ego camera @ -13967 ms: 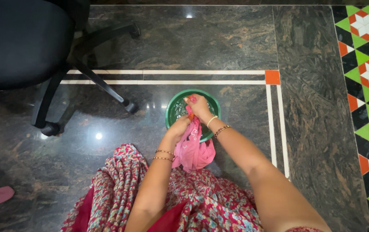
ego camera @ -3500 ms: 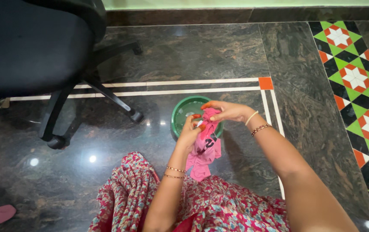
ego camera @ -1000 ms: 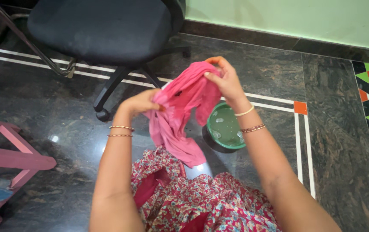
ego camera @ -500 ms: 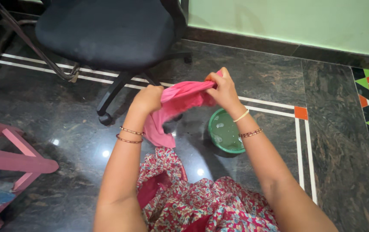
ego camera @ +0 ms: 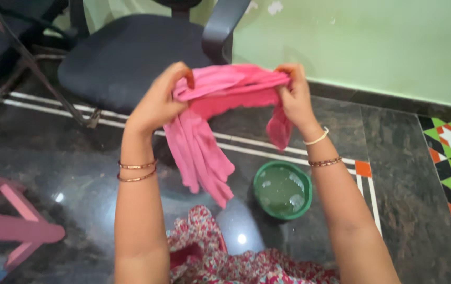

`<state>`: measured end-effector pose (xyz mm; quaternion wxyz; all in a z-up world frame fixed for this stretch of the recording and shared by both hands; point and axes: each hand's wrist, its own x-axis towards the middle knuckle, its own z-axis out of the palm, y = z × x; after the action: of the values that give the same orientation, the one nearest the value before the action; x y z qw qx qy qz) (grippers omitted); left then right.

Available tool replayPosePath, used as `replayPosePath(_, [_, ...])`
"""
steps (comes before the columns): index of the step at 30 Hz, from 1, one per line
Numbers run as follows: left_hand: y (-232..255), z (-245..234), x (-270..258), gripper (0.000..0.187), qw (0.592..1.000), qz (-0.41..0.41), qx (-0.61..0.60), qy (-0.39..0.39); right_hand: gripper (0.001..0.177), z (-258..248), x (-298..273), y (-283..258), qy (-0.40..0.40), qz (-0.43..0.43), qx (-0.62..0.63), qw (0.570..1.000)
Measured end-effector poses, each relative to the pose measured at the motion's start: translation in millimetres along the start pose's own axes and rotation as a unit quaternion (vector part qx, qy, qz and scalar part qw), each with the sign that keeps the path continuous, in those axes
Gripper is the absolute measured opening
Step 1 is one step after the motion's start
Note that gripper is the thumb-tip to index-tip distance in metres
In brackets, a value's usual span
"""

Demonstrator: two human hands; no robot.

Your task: The person wipes a black office chair with a pink cloth, cleaning the seat and backrest. They then dip the cloth into a green bowl of water, wring it out, and hang it on the chair.

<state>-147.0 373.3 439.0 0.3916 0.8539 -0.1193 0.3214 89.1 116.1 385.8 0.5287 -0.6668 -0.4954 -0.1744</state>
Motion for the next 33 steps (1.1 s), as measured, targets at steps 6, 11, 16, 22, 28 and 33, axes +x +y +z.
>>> replayPosePath(6, [-37, -32, 152, 0.037, 0.957, 0.143, 0.178, 0.18, 0.029, -15, 116, 0, 0.139, -0.088, -0.085, 0.983])
replayPosePath(11, [-109, -9, 208, 0.034, 0.935, 0.066, 0.293, 0.188, 0.027, -6, 171, 56, 0.181, -0.075, -0.09, 0.977])
replayPosePath(16, [-146, 40, 147, 0.055, 0.985, -0.021, 0.1, 0.142, 0.025, 38, 118, 107, 0.076, 0.186, -0.098, 0.975])
replayPosePath(22, [-144, 65, 106, 0.076, 0.977, -0.084, -0.118, 0.159, 0.03, 85, 68, 116, 0.076, 0.169, 0.011, 0.983])
replayPosePath(28, [-124, 74, 65, 0.039, 0.926, -0.099, -0.205, 0.301, 0.044, 89, 36, 127, 0.024, 0.174, 0.194, 0.965])
replayPosePath(33, [-106, 109, 18, 0.022, 0.908, -0.162, -0.214, 0.321, 0.043, 84, -9, 128, -0.032, 0.338, 0.305, 0.89])
